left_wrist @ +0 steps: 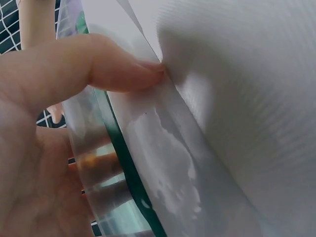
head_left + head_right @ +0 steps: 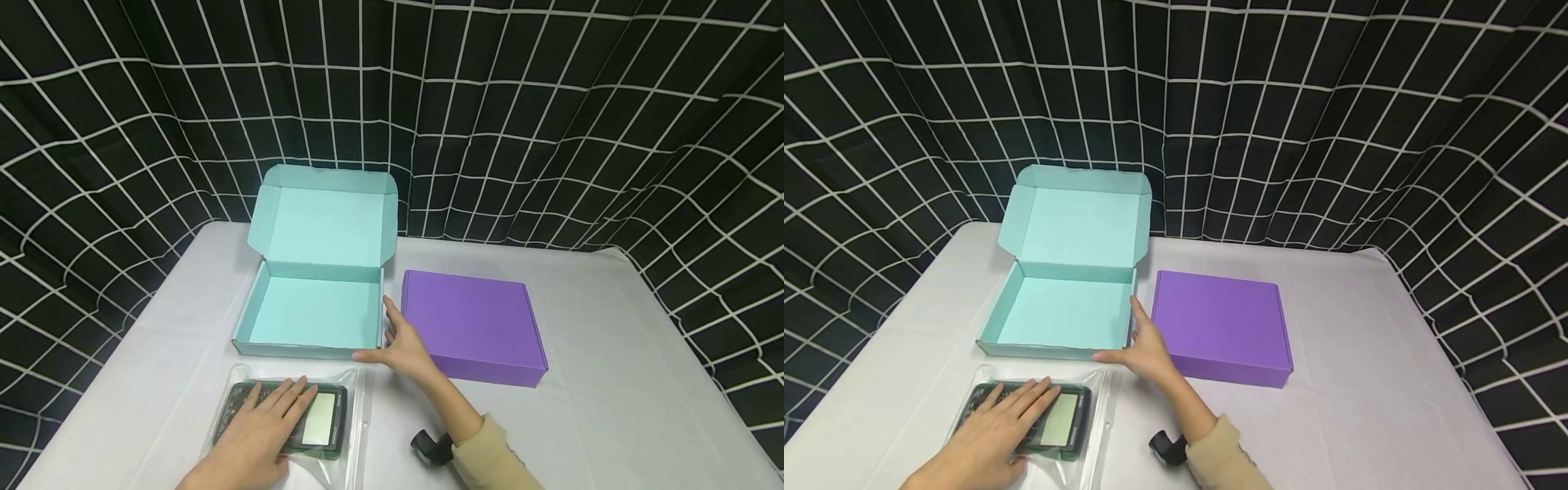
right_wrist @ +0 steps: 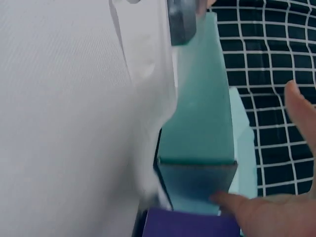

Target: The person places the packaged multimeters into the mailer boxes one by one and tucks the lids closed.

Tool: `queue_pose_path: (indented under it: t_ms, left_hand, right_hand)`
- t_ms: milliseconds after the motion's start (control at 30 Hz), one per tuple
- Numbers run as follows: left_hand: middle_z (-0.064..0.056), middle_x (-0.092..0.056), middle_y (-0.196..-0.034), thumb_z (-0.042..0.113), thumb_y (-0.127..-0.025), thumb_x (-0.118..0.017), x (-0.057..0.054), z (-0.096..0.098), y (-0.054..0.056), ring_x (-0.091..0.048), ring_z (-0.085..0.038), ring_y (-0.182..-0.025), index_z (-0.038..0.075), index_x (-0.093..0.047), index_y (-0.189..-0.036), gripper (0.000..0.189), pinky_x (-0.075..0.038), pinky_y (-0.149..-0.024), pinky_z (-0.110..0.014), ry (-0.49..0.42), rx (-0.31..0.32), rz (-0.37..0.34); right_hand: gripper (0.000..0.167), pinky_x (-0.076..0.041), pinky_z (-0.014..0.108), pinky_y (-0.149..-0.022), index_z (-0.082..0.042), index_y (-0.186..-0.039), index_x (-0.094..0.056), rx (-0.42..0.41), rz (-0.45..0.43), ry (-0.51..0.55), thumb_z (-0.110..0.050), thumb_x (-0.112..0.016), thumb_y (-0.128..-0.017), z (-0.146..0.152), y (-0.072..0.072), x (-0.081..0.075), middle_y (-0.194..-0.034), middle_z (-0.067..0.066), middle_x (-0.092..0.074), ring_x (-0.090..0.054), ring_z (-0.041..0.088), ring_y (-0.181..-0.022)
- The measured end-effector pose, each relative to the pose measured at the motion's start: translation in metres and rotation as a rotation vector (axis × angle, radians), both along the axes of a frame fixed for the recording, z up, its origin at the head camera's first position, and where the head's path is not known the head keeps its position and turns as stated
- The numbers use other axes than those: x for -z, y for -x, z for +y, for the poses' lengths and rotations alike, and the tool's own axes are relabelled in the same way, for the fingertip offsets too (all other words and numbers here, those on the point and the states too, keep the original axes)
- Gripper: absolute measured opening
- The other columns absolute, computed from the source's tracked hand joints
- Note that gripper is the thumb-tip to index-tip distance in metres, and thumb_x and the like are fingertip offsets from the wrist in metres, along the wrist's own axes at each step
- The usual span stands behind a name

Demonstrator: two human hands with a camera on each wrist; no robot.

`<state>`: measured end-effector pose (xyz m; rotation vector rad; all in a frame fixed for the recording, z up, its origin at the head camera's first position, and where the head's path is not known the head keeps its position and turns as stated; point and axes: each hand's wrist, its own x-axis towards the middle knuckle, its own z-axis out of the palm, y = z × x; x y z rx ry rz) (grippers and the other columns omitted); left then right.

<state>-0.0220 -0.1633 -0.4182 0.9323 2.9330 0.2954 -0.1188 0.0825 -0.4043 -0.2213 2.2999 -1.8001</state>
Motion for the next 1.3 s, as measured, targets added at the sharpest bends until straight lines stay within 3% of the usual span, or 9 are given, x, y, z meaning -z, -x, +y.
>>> queue_pose_path:
  t_ms: [200, 367, 567, 867, 1133, 1300]
  left_hand:
    - [-0.020, -0.049, -0.142, 0.012, -0.059, -0.082, 0.000, -0.001, 0.001, -0.049, -0.040, -0.127, -0.001, -0.047, -0.140, 0.089, -0.037, -0.093, -0.072, 0.005, 0.007, -0.002]
    - [-0.019, -0.049, -0.142, 0.015, -0.059, -0.085, 0.001, -0.001, 0.001, -0.049, -0.040, -0.126, -0.001, -0.047, -0.140, 0.091, -0.038, -0.093, -0.072, 0.021, 0.013, -0.014]
    - [-0.019, -0.050, -0.141, 0.016, -0.058, -0.085, 0.001, -0.001, 0.002, -0.050, -0.039, -0.125, -0.001, -0.047, -0.140, 0.091, -0.039, -0.092, -0.072, 0.022, 0.014, -0.013]
    - [-0.018, -0.053, -0.136, 0.014, -0.057, -0.088, -0.001, -0.002, 0.005, -0.053, -0.038, -0.121, 0.000, -0.050, -0.136, 0.089, -0.041, -0.091, -0.070, 0.005, 0.030, 0.005]
    - [-0.012, -0.061, -0.122, 0.012, -0.049, -0.083, -0.002, -0.004, 0.013, -0.058, -0.031, -0.109, 0.002, -0.055, -0.129, 0.085, -0.048, -0.094, -0.052, -0.010, 0.076, 0.087]
    - [-0.007, -0.060, -0.116, 0.014, -0.046, -0.083, -0.002, -0.003, 0.016, -0.057, -0.024, -0.100, 0.002, -0.056, -0.127, 0.086, -0.049, -0.093, -0.046, 0.007, 0.084, 0.108]
  right_hand:
    - [0.120, -0.027, 0.058, -0.111, 0.004, -0.153, -0.012, 0.115, 0.022, -0.153, -0.011, -0.091, -0.063, -0.017, 0.000, 0.006, -0.156, 0.027, -0.020, -0.024, 0.046, -0.140]
    - [0.124, -0.021, 0.056, -0.114, 0.003, -0.154, -0.009, 0.207, -0.012, -0.148, -0.012, -0.092, -0.062, -0.030, -0.001, 0.011, -0.157, 0.025, -0.017, -0.020, 0.044, -0.142]
    - [0.123, -0.025, 0.057, -0.112, 0.005, -0.153, -0.010, 0.257, -0.009, -0.136, -0.008, -0.091, -0.061, -0.037, 0.000, 0.018, -0.153, 0.029, -0.025, -0.028, 0.047, -0.138]
    - [0.119, -0.024, 0.059, -0.112, 0.000, -0.154, -0.011, 0.281, -0.017, -0.046, -0.005, -0.089, -0.064, -0.038, -0.003, 0.026, -0.153, 0.029, -0.026, -0.029, 0.048, -0.137]
    - [0.115, -0.026, 0.046, -0.113, 0.002, -0.154, -0.011, 0.234, -0.052, 0.171, 0.006, -0.084, -0.065, -0.040, -0.005, 0.031, -0.156, 0.027, -0.018, -0.021, 0.042, -0.142]
    - [0.115, -0.028, 0.046, -0.113, -0.002, -0.155, -0.011, 0.227, -0.066, 0.176, 0.008, -0.083, -0.066, -0.040, -0.005, 0.029, -0.157, 0.026, -0.018, -0.022, 0.043, -0.142]
